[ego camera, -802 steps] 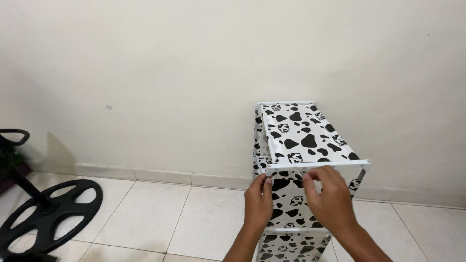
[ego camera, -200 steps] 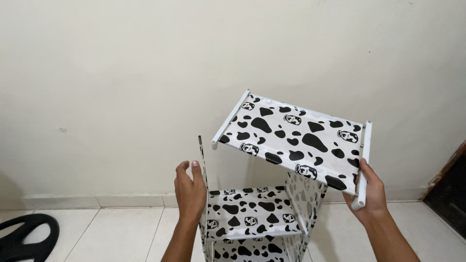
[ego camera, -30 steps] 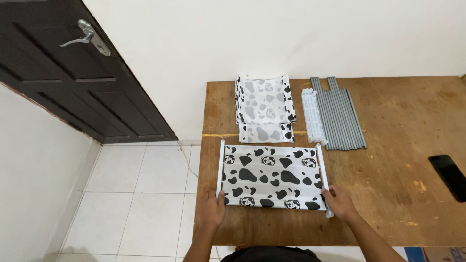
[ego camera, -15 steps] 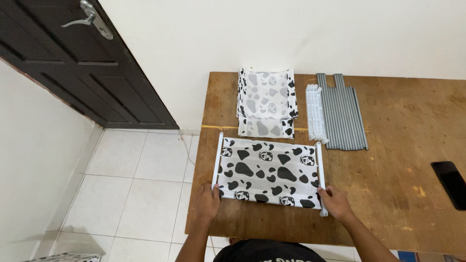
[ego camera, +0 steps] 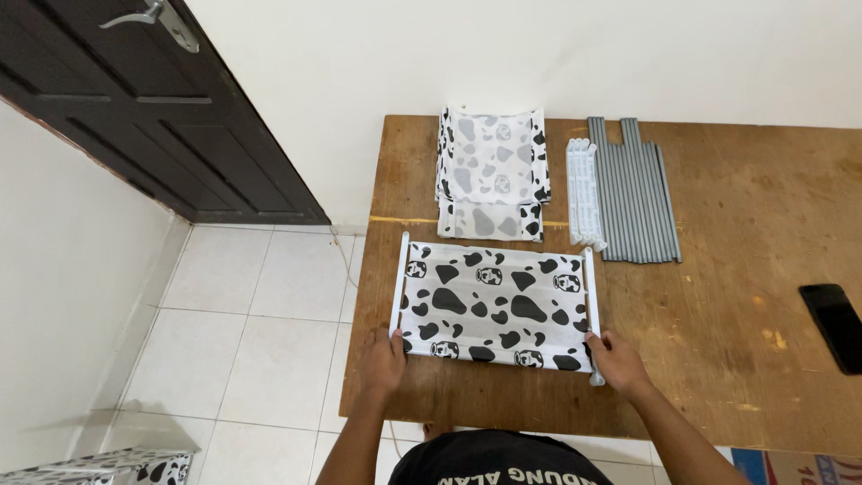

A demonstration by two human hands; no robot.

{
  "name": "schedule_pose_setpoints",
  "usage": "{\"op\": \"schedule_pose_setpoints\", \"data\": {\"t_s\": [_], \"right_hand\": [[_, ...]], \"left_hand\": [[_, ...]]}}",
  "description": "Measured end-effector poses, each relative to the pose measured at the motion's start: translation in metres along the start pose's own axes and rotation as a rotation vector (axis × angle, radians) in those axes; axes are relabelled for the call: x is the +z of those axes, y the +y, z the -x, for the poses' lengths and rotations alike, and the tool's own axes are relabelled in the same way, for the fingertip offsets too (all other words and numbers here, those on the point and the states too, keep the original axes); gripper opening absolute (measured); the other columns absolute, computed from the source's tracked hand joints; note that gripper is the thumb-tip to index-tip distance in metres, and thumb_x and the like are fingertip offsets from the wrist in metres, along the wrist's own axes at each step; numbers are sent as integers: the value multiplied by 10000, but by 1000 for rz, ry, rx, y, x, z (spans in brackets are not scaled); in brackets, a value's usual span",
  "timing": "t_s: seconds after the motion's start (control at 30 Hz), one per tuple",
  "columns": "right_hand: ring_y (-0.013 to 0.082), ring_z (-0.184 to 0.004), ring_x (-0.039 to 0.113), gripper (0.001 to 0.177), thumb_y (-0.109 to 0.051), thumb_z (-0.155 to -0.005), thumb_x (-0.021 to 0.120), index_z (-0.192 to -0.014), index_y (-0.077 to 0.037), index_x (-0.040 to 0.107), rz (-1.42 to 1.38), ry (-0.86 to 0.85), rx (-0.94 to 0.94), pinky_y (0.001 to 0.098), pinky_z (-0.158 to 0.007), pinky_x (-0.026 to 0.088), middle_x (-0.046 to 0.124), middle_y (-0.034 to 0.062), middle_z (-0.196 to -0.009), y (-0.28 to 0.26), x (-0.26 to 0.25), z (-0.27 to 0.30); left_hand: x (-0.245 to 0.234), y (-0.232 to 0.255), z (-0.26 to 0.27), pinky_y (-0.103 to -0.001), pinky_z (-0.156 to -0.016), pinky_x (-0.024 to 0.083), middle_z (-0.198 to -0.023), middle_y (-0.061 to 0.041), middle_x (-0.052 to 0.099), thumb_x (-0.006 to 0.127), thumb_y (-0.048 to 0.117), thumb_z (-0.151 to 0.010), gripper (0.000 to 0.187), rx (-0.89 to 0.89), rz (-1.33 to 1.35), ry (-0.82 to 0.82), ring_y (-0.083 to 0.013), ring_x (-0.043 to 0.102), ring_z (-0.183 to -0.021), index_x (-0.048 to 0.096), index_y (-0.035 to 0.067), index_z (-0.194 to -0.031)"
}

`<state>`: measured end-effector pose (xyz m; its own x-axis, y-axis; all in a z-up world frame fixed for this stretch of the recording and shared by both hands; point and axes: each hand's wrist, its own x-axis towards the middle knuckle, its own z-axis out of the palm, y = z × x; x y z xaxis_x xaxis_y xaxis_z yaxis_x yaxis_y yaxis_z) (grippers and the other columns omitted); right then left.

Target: The person disassembles a small fabric-covered storage unit by removing the top panel and then detaching the metal rods from the fabric frame. The components are placed on a wooden table.

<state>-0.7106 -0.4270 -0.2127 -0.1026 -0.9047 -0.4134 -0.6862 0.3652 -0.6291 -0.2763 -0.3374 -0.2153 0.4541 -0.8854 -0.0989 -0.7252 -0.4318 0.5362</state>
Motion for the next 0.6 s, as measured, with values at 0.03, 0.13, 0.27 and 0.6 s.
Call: {"op": "schedule_pose_setpoints", "data": {"t_s": [0.03, 0.13, 0.27, 0.6], "right_hand": [[300, -749, 667, 489, -442, -994, 565, -911, 30, 661, 2, -2, 1, 429, -747, 523, 713, 196, -807, 0, 0, -3], [301, -756, 673, 484, -446, -987, 569, -919, 24, 666, 12, 9, 4, 427, -750, 527, 715, 190, -811, 4, 3, -7], [308, -744, 681, 471, -442, -968, 570, -930, 13, 686, -25, 28, -62, 425, -743, 538, 720, 195, -799, 12, 7, -6], [304, -722, 694, 493, -458, -996, 534, -958, 11, 681, -43, -39, 127, 441, -716, 565, 726, 195, -825, -6, 1, 4]], "left_hand": [[-1, 2, -2, -555, -917, 471, -1183, -243, 623, 447, 388, -1020, 408, 5, 1, 3, -454, 598, -1081, 623, 30, -1106], [-3, 3, -2, -554, -915, 472, -1191, -252, 614, 445, 387, -1021, 417, 18, 12, 4, -457, 596, -1084, 619, 24, -1129], [-3, 3, 5, -548, -932, 474, -1187, -225, 635, 424, 398, -1030, 417, -8, -15, -43, -440, 611, -1086, 622, 48, -1140], [-5, 6, 3, -543, -919, 476, -1173, -220, 630, 427, 397, -1023, 412, -22, -7, -37, -432, 605, -1068, 620, 46, -1122]]}}
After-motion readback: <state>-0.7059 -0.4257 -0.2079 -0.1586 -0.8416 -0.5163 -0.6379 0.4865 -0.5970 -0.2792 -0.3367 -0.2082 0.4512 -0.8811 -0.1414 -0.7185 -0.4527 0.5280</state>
